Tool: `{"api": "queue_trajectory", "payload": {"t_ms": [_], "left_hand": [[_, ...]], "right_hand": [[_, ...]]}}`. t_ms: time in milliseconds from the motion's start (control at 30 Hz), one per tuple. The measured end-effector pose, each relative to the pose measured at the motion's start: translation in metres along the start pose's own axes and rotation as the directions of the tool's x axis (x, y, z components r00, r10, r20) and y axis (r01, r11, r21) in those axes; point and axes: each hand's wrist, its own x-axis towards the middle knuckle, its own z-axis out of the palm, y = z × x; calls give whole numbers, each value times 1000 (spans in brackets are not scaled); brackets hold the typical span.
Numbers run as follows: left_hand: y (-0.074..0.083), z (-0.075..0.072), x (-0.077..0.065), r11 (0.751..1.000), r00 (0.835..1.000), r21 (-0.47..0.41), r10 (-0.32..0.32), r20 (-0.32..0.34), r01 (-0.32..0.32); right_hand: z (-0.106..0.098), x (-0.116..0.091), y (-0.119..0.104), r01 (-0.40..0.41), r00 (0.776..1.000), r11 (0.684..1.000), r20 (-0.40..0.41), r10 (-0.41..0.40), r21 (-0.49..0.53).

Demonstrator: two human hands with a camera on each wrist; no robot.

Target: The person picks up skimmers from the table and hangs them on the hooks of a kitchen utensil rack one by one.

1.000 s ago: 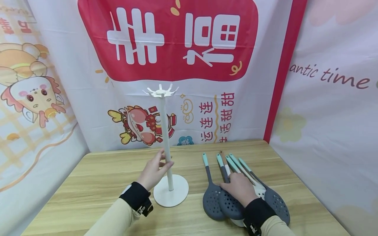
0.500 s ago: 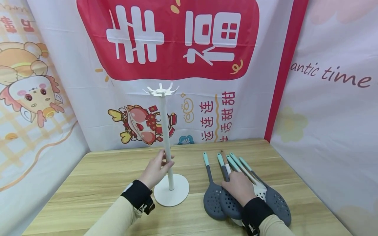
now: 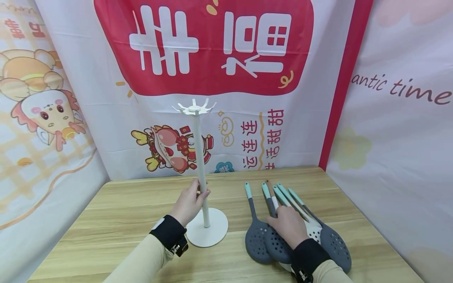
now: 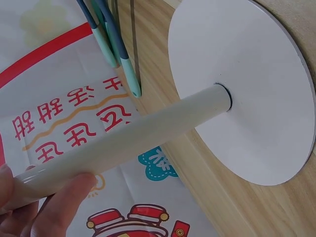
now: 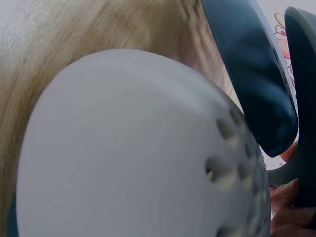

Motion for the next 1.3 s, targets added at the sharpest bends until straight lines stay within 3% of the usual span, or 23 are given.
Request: {"api": "queue_trajectory", "payload": {"t_ms": [233,600,767,900,1000,1100,1300], "left_hand": [[0,1,0,1000,1000,18,5,-13,-5],[-2,3,-6,999,999,9,-42,-6,42],[-2,4,-5,999,999,9,-42,-1,42],[-2,4,-5,999,999,12,-34,-1,34],[-2,4,-4,1000,1000,15,-24,-6,24],[-2,4,-4,1000,1000,16,-19,-12,19],[-2,4,-4,1000,1000,15,-18,-15,18]], "right_hand": [[-2,0,-1,-25,1000,1000,-11,25,16],[-5,-2,-3,-59,997,997,-37,61,58],[-10,-4,-8,-38,994,992,-101,50,121],[-17,-7,-16,36,978,987,-209,-2,157],[-23,-13,-24,106,953,980,-300,-51,168],[-27,-20,-33,193,910,968,-399,-114,163],[-34,-33,-54,370,781,919,-581,-230,134]]}}
